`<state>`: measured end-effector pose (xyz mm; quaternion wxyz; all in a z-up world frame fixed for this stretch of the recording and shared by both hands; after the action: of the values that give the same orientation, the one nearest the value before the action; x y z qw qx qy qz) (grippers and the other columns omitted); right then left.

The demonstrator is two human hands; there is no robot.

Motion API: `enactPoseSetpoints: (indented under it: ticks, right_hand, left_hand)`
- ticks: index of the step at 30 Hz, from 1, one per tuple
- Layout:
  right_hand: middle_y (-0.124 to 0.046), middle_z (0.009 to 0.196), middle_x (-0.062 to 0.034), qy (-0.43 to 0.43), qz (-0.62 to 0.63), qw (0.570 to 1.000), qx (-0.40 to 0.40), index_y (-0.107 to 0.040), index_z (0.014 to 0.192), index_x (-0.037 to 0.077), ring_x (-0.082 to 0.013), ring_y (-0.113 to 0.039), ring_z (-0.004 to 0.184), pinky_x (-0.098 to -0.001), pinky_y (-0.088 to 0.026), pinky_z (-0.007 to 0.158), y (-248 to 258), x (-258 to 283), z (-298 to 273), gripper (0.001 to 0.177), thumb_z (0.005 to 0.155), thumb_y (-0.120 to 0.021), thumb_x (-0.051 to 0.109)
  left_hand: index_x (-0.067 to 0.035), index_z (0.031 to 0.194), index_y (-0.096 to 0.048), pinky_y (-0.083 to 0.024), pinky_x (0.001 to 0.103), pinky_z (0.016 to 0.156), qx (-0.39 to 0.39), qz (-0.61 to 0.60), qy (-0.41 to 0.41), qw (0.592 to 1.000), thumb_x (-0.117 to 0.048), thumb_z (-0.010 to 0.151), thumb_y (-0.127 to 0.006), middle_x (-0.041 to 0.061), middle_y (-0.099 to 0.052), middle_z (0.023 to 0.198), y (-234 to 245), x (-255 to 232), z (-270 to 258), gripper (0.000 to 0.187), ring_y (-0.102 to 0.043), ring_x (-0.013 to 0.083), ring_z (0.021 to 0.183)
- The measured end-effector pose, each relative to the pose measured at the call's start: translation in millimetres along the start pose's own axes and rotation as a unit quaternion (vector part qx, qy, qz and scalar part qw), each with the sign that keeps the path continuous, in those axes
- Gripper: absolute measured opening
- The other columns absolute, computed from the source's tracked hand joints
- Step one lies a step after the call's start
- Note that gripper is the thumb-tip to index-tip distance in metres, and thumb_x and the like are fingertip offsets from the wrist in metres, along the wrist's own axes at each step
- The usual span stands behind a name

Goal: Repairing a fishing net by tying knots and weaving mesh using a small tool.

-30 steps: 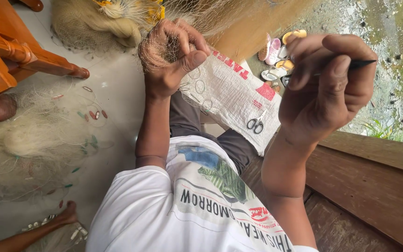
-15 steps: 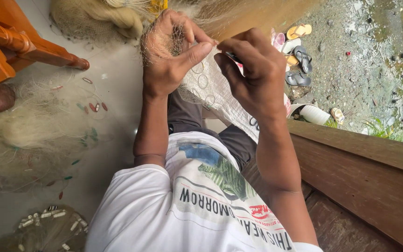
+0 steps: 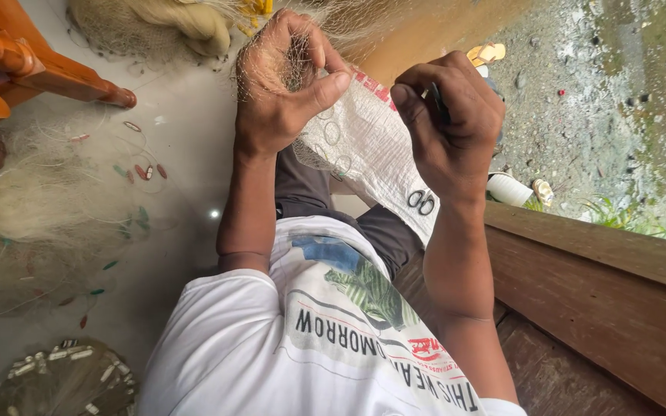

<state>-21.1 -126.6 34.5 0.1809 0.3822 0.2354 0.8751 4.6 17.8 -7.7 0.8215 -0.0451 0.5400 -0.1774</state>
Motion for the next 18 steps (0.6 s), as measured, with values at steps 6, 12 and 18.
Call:
enactPoseSetpoints:
  ticks: [6, 12, 18]
  right_hand:
    - [-0.045, 0.065, -0.0098, -0.01, -0.006, 1.0, -0.006, -0.05, 0.073, -0.005, -0.019, -0.038, 0.058, -0.0283, -0.029, 0.053, 2.3, -4.6, -3.2, 0.012, 0.083, -0.053, 0.002]
    - [-0.046, 0.064, -0.0086, -0.015, 0.012, 0.999, -0.027, -0.05, 0.073, -0.004, -0.0175, -0.038, 0.058, -0.0275, -0.03, 0.053, 7.1, -8.8, -5.2, 0.012, 0.083, -0.052, 0.003]
    - [-0.046, 0.064, -0.0097, -0.017, 0.025, 0.999, -0.037, -0.05, 0.073, -0.004, -0.0186, -0.039, 0.06, -0.0277, -0.031, 0.054, 8.9, -11.5, -8.7, 0.012, 0.082, -0.053, 0.003]
  left_hand:
    - [-0.007, 0.073, -0.036, -0.039, 0.023, 0.064, 0.006, 0.056, -0.007, 0.998, -0.004, 0.073, -0.052, 0.008, -0.052, 0.069, 0.8, -3.6, 0.3, 0.016, -0.049, 0.0139, 0.065]
    - [-0.008, 0.073, -0.036, -0.039, 0.022, 0.061, -0.014, 0.02, -0.013, 1.0, -0.002, 0.072, -0.051, 0.008, -0.051, 0.066, -1.6, -3.0, 0.4, 0.016, -0.047, 0.0125, 0.061]
    - [-0.007, 0.073, -0.036, -0.038, 0.022, 0.061, -0.006, 0.018, -0.016, 1.0, -0.002, 0.071, -0.053, 0.009, -0.051, 0.067, -1.6, -1.4, 0.2, 0.018, -0.048, 0.014, 0.063]
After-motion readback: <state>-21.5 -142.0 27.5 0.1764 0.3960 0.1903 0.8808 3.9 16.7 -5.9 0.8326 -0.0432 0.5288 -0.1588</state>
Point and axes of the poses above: each hand's wrist, its own z-axis towards the middle knuckle, its own y-axis out of the back of the hand, x = y × z, the point moved 1 cm from there along z, towards the middle knuckle
